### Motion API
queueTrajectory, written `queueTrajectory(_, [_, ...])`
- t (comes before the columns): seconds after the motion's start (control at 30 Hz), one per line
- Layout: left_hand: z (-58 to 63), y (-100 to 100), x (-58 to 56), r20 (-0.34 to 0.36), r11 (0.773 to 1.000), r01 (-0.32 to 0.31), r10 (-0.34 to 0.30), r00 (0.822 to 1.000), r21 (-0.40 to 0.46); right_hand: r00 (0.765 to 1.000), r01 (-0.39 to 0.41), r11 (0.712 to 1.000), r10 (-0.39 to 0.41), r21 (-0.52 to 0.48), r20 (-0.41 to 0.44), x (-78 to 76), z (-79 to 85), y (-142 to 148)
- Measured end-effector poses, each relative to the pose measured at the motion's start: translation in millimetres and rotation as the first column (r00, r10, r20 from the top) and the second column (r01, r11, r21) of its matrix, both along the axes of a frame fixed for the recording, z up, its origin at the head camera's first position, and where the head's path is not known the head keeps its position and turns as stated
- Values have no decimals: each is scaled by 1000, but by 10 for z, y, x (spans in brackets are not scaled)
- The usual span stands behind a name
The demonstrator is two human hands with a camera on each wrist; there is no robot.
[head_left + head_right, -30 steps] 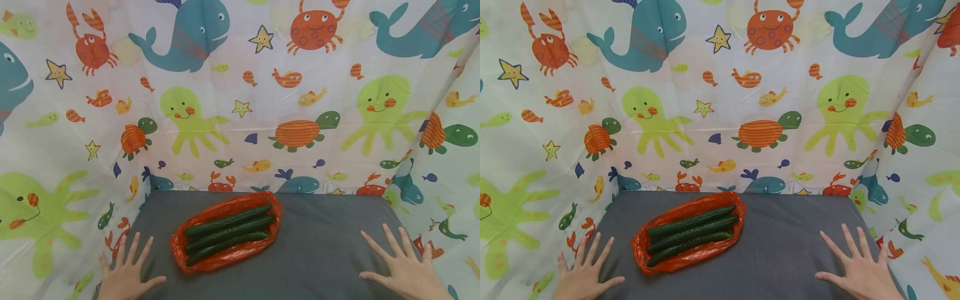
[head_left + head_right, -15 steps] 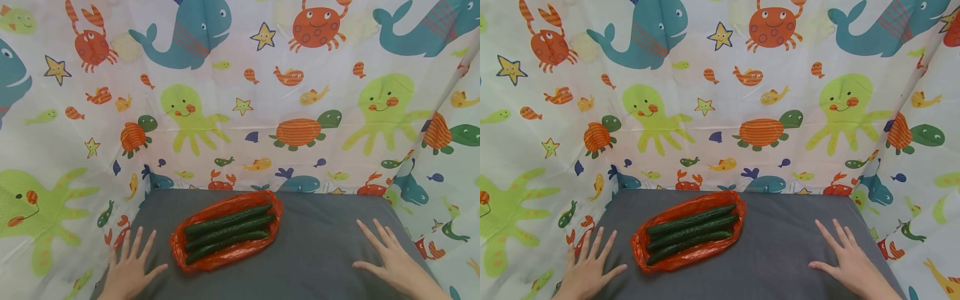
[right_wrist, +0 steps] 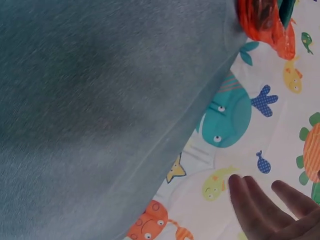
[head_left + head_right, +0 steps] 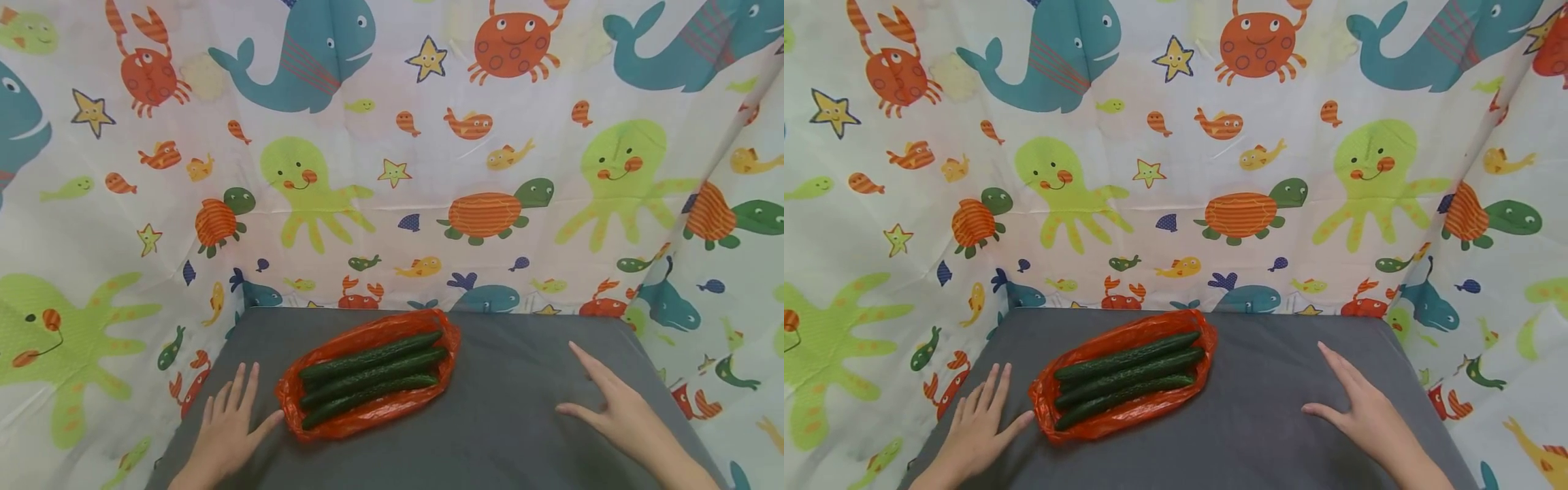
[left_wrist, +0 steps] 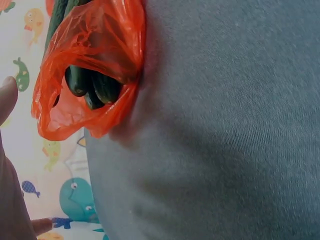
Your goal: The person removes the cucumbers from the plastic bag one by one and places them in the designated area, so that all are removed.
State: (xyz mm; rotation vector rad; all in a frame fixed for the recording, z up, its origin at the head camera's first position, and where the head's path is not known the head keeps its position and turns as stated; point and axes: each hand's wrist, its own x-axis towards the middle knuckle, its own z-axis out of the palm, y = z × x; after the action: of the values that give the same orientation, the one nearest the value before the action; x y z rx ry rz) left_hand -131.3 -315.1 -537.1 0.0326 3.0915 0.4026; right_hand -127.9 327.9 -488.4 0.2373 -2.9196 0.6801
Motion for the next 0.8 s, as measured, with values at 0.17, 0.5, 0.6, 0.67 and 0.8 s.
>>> queueTrajectory(0.17, [24,56,-45,69,998,5,-9,998,62,992,-8,1000,5,-24,-122,-21,-14,-90])
queueTrajectory(0.5, [59,198,-146,128,922,-46,-4,992,385,956,-41,997,18,-72,-294,-41,-53,-228])
queueTrajectory(0.6, [67,248,-169,129,892,-72,16,992,446,954,-32,995,2,-94,-301,-48,-46,-267])
queueTrajectory(0.67, [73,277,-173,130,881,-96,39,991,464,955,-34,993,-1,-115,-296,-50,-45,-294])
queueTrajectory(0.8, [81,328,-172,143,859,-155,97,985,487,961,-48,986,2,-159,-278,-44,-60,-344])
